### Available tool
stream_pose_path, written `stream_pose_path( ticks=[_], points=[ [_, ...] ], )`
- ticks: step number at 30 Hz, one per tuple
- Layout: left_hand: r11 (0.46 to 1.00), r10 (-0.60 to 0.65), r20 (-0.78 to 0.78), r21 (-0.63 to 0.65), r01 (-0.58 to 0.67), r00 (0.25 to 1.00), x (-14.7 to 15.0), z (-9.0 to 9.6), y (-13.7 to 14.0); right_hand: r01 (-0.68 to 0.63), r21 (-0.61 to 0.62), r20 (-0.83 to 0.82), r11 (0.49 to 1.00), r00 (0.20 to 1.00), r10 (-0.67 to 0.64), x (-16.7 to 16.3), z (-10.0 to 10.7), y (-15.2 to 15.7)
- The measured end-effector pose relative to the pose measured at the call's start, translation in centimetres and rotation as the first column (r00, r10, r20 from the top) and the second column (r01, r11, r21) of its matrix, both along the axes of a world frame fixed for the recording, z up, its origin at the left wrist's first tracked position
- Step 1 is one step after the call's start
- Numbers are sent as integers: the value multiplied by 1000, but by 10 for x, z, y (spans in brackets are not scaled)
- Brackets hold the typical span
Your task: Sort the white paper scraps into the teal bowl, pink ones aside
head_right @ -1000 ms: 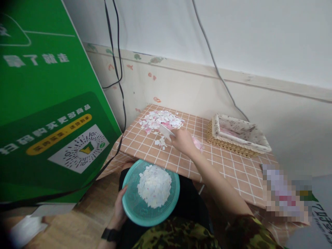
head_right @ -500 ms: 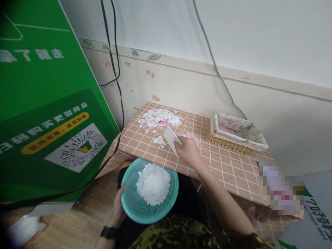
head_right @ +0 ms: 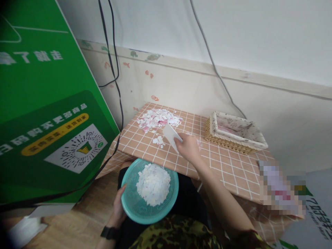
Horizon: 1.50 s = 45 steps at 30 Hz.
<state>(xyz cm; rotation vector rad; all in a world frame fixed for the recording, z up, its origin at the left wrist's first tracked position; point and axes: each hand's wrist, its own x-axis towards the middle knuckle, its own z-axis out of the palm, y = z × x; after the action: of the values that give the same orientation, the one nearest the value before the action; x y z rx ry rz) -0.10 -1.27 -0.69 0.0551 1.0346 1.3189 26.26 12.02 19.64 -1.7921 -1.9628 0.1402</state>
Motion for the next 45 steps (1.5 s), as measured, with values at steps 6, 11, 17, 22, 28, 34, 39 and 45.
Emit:
stream_pose_path(
  ticks=[6,11,17,22,28,34,39,45],
  points=[
    [999,25,2,30,-25,1000,0,2,0,-149,12,131,989,981,146,-25,-2,25],
    [999,23,13,39,-23,1000,-1,1,1,-176,28,233,984,958,164,-31,0,40],
    [1000,-4,33,16,3,999,-2,-1,-1,-259,-27,247,966,934,257,-23,11,33],
    [1000,21,3,-2,-21,1000,-2,2,0,-226,-33,212,974,950,228,-5,23,32],
    [1000,12,8,15,-12,1000,1,5,0,-263,-43,202,964,943,266,2,33,60],
    [1000,11,16,-14,-11,1000,2,6,1,-299,-93,313,950,897,313,-11,41,83],
    [1000,17,4,-8,-17,1000,1,9,0,-341,-127,365,931,857,364,-16,40,81],
    [1000,22,8,-9,-22,1000,0,9,-1,-455,-176,323,873,811,488,-6,49,77]
  ],
)
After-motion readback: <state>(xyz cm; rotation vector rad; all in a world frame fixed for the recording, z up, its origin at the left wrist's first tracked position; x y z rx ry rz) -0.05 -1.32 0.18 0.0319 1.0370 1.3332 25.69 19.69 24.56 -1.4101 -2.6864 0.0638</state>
